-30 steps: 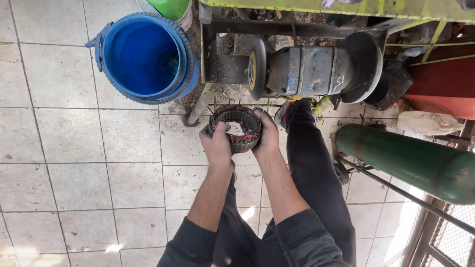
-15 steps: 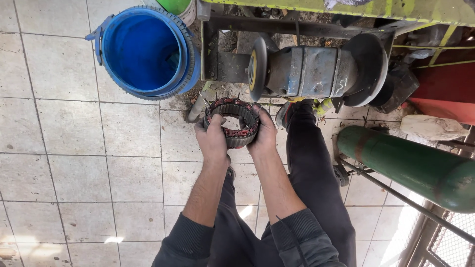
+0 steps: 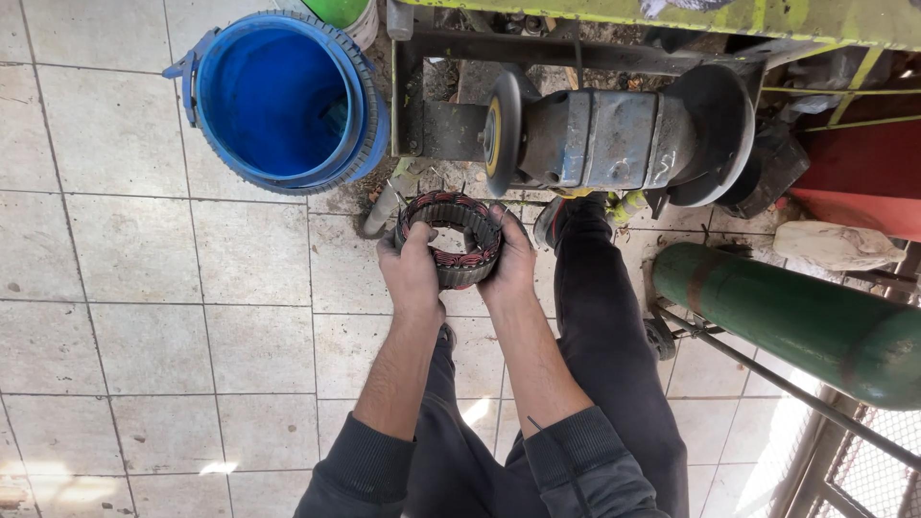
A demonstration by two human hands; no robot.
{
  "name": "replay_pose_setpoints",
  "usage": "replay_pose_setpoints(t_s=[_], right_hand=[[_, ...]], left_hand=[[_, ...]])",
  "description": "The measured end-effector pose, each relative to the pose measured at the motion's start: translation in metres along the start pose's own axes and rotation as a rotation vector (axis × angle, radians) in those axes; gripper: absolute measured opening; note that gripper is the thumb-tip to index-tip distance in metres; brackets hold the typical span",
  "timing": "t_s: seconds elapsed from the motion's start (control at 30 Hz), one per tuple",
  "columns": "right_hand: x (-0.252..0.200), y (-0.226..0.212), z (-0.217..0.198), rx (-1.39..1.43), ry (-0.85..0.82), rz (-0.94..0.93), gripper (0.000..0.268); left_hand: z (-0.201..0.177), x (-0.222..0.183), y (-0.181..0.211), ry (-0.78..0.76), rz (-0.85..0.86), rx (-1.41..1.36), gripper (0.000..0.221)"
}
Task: Inspecting and wiping a motor stator in a mechanical workshop.
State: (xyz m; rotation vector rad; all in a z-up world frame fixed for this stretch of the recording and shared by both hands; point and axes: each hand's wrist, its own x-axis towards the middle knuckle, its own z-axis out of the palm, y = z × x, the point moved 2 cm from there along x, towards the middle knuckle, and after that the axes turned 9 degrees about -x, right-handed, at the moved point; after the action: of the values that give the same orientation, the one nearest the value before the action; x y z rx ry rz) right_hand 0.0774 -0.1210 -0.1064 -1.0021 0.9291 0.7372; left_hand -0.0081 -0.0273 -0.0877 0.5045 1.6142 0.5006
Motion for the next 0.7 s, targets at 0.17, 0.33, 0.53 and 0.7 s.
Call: replay_pose_setpoints(t_s=[0.17, 0.33, 0.53, 0.7], right_hand=[[0.001, 0.0, 0.003, 0.014, 0.008, -0.02, 0.021], [-0.002, 0.0, 0.006, 0.003, 0.011, -0.031, 0.022], [0.003, 0.004, 0.002, -0.038, 0.002, -0.055, 0.023], [0.006, -0.002, -0.009, -0.052, -0.025, -0.056, 0.022]], left_hand=[[0.002, -0.001, 0.004, -0.004, -0.002, -0.014, 0.058], [0.004, -0.009, 0.013, 0.002, -0.013, -0.013, 0.057], [-0.002, -0.004, 0.004, 0.016, -0.023, -0.018, 0.058], [-0.01, -0.005, -0.014, -0.005, -0.071, -0.095, 0.066]])
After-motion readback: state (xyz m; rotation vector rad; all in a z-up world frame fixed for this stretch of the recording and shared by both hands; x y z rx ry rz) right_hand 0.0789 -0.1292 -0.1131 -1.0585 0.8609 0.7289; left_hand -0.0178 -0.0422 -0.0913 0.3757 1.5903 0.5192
